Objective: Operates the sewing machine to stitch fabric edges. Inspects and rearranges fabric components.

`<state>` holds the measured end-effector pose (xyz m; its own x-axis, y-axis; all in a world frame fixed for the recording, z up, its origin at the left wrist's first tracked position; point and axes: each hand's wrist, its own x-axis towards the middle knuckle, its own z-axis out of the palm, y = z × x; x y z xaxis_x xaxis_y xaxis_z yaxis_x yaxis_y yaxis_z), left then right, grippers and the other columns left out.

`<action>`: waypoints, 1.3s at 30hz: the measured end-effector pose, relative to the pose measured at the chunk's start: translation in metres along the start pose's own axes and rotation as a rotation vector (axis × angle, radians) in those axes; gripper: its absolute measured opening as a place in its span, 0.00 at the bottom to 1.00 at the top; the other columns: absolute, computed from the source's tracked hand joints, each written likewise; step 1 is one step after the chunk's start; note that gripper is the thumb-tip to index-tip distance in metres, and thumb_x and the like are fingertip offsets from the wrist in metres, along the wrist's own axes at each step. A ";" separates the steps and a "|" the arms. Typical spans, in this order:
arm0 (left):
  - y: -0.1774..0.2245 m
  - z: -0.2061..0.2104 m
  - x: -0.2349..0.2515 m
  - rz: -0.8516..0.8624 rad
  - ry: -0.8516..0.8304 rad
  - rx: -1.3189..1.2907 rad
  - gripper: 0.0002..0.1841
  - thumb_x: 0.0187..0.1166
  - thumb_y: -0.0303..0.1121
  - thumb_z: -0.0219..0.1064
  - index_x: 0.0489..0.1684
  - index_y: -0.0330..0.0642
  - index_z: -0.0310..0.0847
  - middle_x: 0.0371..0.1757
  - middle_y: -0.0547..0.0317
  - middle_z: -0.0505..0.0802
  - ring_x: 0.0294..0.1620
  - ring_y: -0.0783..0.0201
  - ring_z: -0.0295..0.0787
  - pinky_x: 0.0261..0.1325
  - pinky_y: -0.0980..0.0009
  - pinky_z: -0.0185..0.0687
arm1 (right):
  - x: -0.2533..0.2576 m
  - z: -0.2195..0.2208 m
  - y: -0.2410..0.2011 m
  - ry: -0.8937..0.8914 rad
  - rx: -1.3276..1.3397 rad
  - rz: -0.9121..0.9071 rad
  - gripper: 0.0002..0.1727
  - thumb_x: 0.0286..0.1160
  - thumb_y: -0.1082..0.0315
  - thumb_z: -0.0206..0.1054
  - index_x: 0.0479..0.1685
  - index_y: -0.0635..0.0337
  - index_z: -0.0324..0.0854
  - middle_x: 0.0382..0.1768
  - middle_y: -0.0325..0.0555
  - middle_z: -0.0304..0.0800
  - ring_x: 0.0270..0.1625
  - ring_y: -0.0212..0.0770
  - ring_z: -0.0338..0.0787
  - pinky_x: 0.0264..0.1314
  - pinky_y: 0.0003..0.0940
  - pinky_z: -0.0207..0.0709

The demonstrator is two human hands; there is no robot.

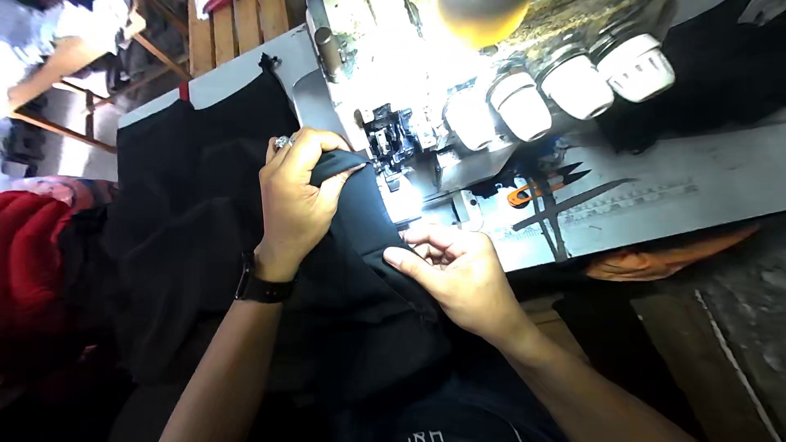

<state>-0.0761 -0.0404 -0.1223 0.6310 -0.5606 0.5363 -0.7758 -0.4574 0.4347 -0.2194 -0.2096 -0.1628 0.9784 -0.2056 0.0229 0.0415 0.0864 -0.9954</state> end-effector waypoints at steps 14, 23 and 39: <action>-0.010 0.024 0.035 -0.242 -0.019 0.229 0.15 0.68 0.35 0.72 0.49 0.38 0.85 0.43 0.52 0.94 0.52 0.61 0.90 0.66 0.52 0.70 | 0.039 -0.014 0.011 0.231 -0.196 -0.084 0.23 0.60 0.58 0.83 0.09 0.47 0.73 0.10 0.23 0.68 0.14 0.15 0.63 0.16 0.12 0.53; 0.053 0.031 -0.022 -0.359 -0.064 0.324 0.24 0.90 0.41 0.51 0.76 0.41 0.81 0.85 0.52 0.78 0.91 0.54 0.63 0.92 0.38 0.47 | 0.039 -0.019 0.010 0.218 -0.274 -0.110 0.23 0.59 0.52 0.84 0.11 0.46 0.75 0.09 0.25 0.68 0.12 0.20 0.64 0.14 0.17 0.54; 0.011 0.012 -0.053 -0.169 -0.162 0.074 0.28 0.93 0.46 0.44 0.87 0.46 0.69 0.92 0.58 0.68 0.96 0.54 0.50 0.96 0.48 0.45 | 0.017 -0.040 0.007 0.144 -0.822 -0.214 0.11 0.60 0.62 0.84 0.29 0.59 0.90 0.26 0.45 0.92 0.31 0.44 0.93 0.37 0.49 0.88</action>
<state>-0.1185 -0.0238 -0.1544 0.7483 -0.5723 0.3354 -0.6609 -0.6000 0.4508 -0.2108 -0.2515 -0.1734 0.9288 -0.2633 0.2609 0.0076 -0.6902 -0.7236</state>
